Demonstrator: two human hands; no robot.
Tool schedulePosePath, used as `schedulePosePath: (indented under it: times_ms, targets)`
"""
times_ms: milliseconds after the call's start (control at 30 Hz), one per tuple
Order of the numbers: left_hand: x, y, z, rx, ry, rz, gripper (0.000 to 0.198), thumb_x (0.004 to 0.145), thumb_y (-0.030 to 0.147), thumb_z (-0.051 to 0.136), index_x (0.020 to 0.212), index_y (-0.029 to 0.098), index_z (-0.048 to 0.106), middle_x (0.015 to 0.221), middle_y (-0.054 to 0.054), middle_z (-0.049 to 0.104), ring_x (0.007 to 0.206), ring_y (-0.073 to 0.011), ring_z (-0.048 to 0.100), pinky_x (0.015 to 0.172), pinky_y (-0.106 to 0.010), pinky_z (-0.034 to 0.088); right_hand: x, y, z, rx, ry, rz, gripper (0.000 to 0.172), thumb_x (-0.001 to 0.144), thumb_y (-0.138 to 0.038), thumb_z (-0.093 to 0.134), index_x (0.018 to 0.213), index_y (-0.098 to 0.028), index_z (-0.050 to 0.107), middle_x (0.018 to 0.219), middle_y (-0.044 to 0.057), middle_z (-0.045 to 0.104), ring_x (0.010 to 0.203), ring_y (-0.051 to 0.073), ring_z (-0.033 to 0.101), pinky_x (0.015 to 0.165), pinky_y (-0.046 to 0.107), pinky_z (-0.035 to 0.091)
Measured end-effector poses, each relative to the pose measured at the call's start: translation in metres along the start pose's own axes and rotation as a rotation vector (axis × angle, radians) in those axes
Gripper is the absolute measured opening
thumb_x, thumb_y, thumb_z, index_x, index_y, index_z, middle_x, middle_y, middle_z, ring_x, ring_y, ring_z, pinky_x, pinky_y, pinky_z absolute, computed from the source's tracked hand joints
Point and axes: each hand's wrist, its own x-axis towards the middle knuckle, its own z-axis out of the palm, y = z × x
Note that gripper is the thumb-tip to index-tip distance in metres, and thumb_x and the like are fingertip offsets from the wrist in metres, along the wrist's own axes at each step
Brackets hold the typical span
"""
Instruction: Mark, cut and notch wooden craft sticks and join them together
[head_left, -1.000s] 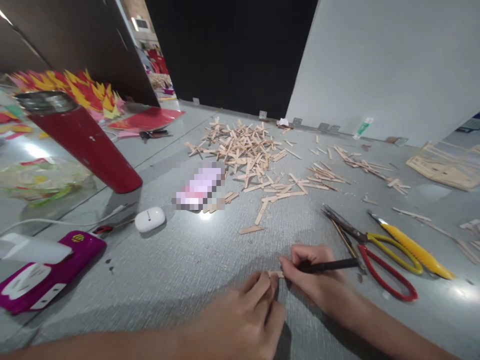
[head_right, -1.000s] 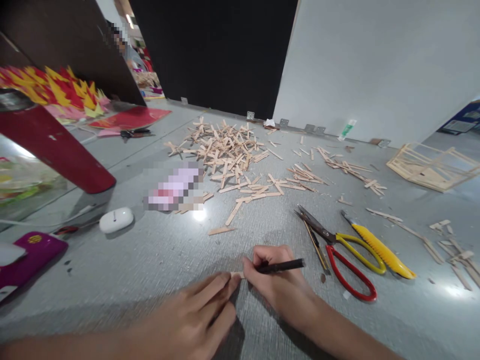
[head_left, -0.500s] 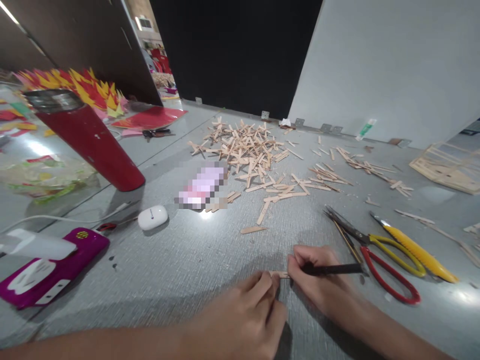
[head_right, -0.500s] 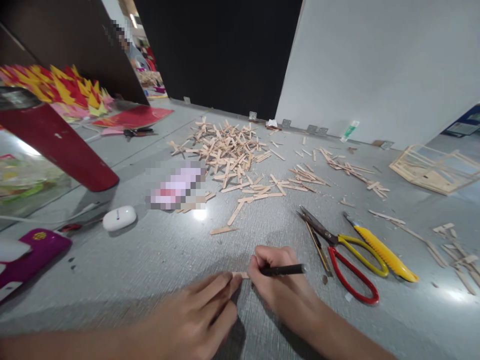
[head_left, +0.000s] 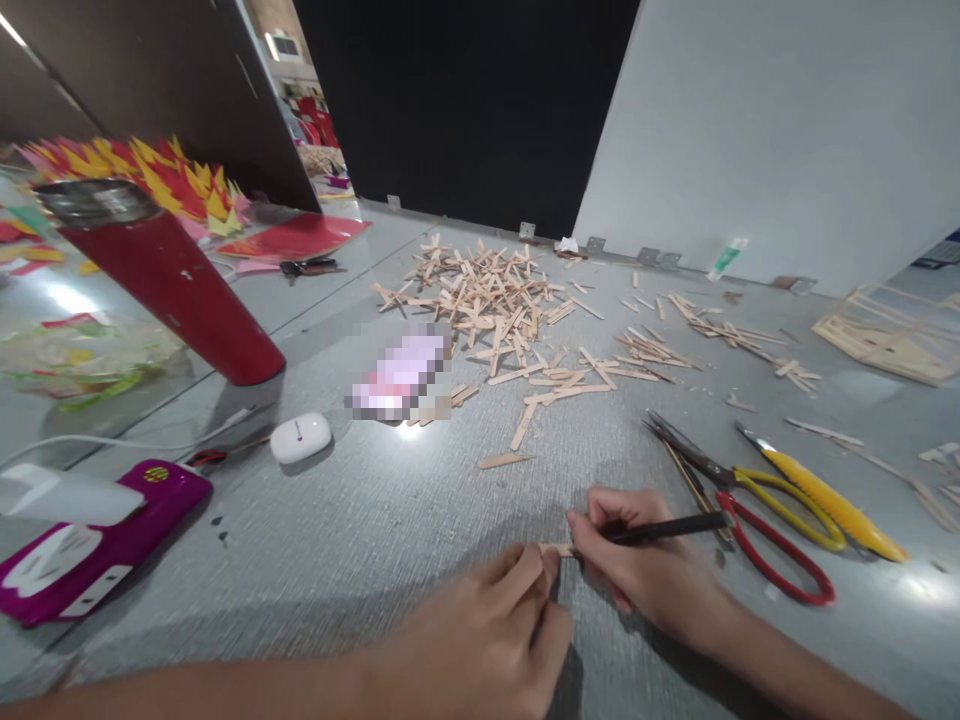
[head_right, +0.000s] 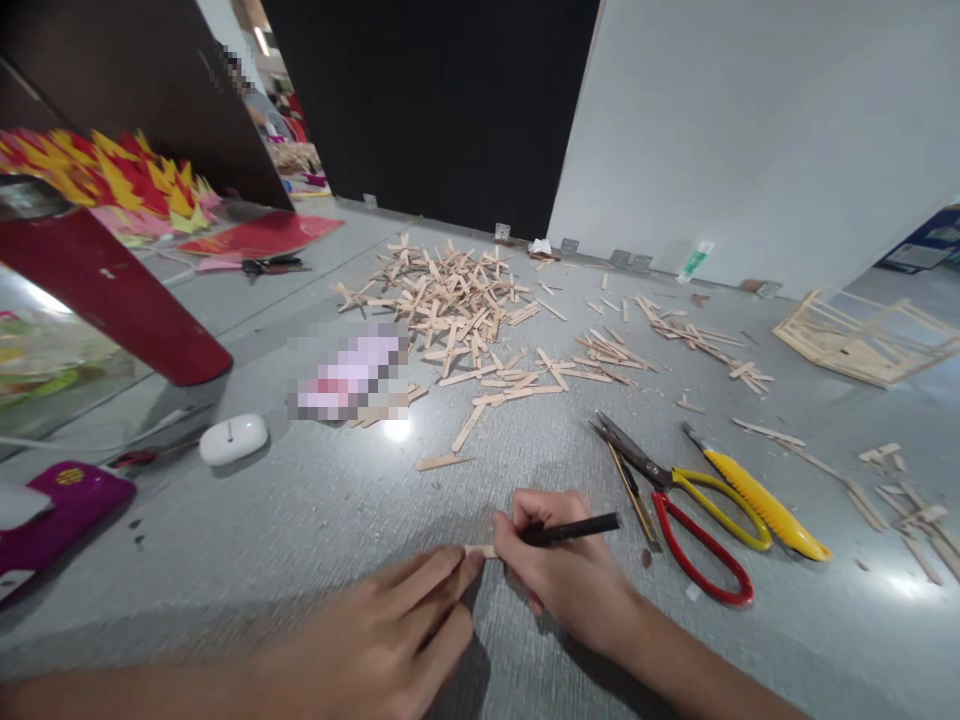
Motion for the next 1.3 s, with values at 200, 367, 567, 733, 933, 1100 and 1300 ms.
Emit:
schedulePosePath:
  times_ms: [200,367,567,733,933,1100,1300]
  targets:
    - [0.001,-0.001,0.001,-0.016,0.021,-0.015,0.023,0.100,0.012,0.053,0.090,0.007,0.073,0.106,-0.023,0.079,0.099,-0.0295,0.074,0.095,-0.036,0.056,-0.002,-0.001,0.000,0.002,0.004,-0.003,0.045,0.100,-0.039,0.058,0.061,-0.025,0.039,0.041,-0.009,0.044,0.031,0.006,0.036,0.035,0.018,0.022]
    - [0.002,-0.001,0.001,-0.004,-0.005,-0.007,0.022,0.100,0.012,0.054,0.090,0.008,0.073,0.103,-0.021,0.079,0.098,-0.0288,0.073,0.095,-0.036,0.054,-0.003,-0.001,0.001,-0.039,0.009,-0.016,0.045,0.100,-0.037,0.056,0.060,-0.025,0.038,0.041,-0.009,0.040,0.032,0.006,0.037,0.035,0.018,0.022]
    - [0.001,-0.001,0.001,-0.009,0.024,-0.006,0.025,0.100,0.011,0.052,0.088,0.008,0.073,0.103,-0.022,0.080,0.095,-0.0287,0.074,0.092,-0.034,0.055,0.001,-0.005,-0.005,-0.152,0.033,-0.117,0.046,0.094,-0.028,0.060,0.058,-0.024,0.032,0.051,-0.009,0.030,0.048,0.008,0.029,0.045,0.024,0.020]
    - [0.003,-0.001,0.000,0.000,0.020,-0.011,0.022,0.099,0.013,0.055,0.088,0.008,0.073,0.101,-0.021,0.080,0.093,-0.0287,0.074,0.091,-0.034,0.057,-0.001,-0.008,-0.004,-0.195,0.020,-0.130,0.047,0.095,-0.031,0.057,0.058,-0.025,0.029,0.049,-0.009,0.030,0.045,0.009,0.031,0.044,0.025,0.022]
    - [-0.001,0.000,0.002,-0.042,-0.030,-0.022,0.012,0.097,0.014,0.062,0.089,0.009,0.070,0.106,-0.023,0.078,0.095,-0.0286,0.073,0.087,-0.034,0.057,-0.003,-0.015,-0.013,-0.306,0.120,-0.153,0.042,0.104,-0.034,0.051,0.065,-0.026,0.042,0.050,-0.006,0.049,0.042,0.011,0.044,0.040,0.023,0.032]
    - [-0.004,-0.003,0.002,-0.066,-0.063,-0.053,0.010,0.097,0.010,0.061,0.104,0.007,0.067,0.106,-0.019,0.077,0.097,-0.0269,0.071,0.085,-0.035,0.058,-0.006,-0.014,-0.034,-0.578,0.212,-0.337,0.025,0.109,-0.032,0.046,0.097,-0.021,0.065,0.087,0.006,0.070,0.075,0.021,0.064,0.071,0.034,0.052]
    - [0.000,-0.013,-0.007,-0.100,-0.185,-0.199,0.036,0.093,0.002,0.058,0.128,0.009,0.058,0.097,-0.008,0.075,0.086,-0.0244,0.070,0.071,-0.033,0.059,-0.004,-0.010,-0.055,-0.866,0.418,-0.340,0.047,0.107,-0.016,0.034,0.149,-0.012,0.056,0.159,0.025,0.053,0.146,0.039,0.051,0.117,0.060,0.041]
